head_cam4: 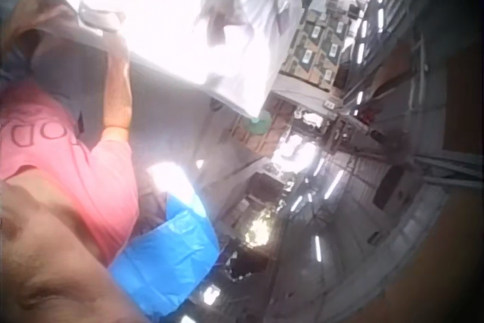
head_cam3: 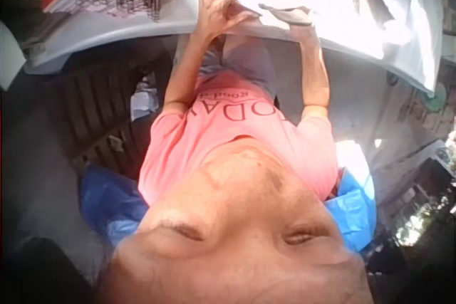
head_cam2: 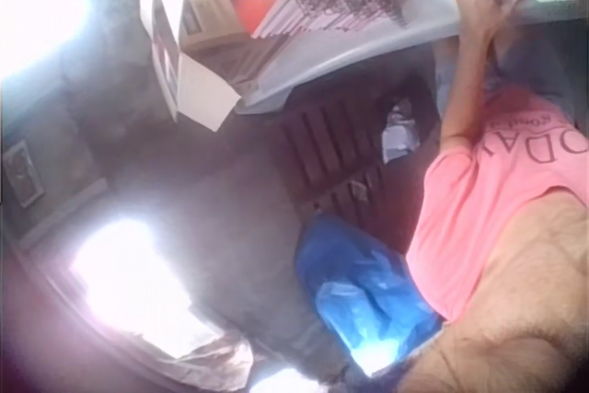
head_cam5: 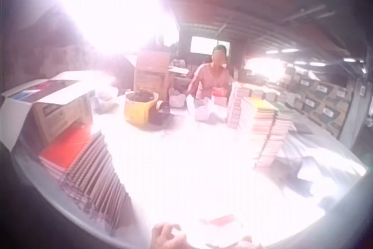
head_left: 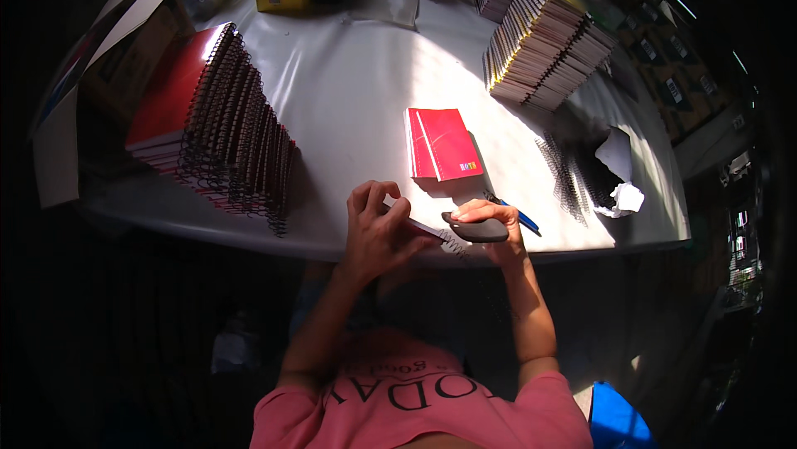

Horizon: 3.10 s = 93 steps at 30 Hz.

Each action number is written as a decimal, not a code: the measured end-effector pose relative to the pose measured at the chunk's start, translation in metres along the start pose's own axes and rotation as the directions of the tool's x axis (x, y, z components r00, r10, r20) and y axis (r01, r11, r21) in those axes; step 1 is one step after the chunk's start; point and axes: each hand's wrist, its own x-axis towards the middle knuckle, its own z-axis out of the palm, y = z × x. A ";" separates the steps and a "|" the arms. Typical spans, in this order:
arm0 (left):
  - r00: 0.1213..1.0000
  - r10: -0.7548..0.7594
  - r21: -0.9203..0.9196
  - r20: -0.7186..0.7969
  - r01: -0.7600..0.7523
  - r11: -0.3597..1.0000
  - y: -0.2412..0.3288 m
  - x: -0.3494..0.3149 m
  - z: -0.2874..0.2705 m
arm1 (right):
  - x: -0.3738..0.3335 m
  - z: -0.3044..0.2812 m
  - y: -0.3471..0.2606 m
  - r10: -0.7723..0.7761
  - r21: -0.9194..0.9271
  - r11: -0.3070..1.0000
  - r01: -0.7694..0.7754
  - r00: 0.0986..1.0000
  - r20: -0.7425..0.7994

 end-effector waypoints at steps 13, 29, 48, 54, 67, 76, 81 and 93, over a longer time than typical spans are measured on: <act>0.999 0.033 -0.026 0.008 -0.033 0.999 -0.007 0.006 -0.001 | 0.029 0.003 -0.023 -0.145 -0.020 0.988 0.151 0.973 0.181; 0.953 -0.280 -0.614 -0.120 0.150 0.775 -0.044 -0.002 0.028 | 0.053 0.037 -0.013 0.244 -0.622 0.745 -0.242 0.966 -0.084; 0.925 -0.378 -0.914 0.033 0.181 0.364 -0.032 -0.005 0.018 | 0.055 -0.009 -0.020 -0.159 -0.884 0.407 -0.231 0.935 -0.318; 0.800 -0.589 -0.856 -0.109 0.226 0.465 -0.001 -0.006 -0.005 | -0.060 0.000 -0.011 -0.025 -0.835 -0.130 -0.535 0.844 -0.536; 0.835 -0.472 -0.709 -0.281 0.151 0.689 0.018 -0.010 -0.008 | -0.020 0.127 -0.066 -0.094 -0.947 0.296 -0.127 0.982 -0.161; 0.860 -0.281 -0.533 -0.426 0.013 0.846 0.017 -0.010 -0.011 | -0.015 0.127 -0.070 0.064 -0.853 0.481 -0.201 0.979 -0.195; 0.848 -0.219 -0.430 -0.483 -0.012 0.903 0.022 -0.013 -0.009 | -0.025 0.112 -0.061 0.509 0.031 0.860 -0.510 0.849 -0.140; 0.682 -0.676 -0.840 -0.280 0.167 0.516 0.028 0.002 -0.039 | -0.054 -0.002 -0.018 -0.120 -0.731 -0.081 -0.678 0.734 -0.668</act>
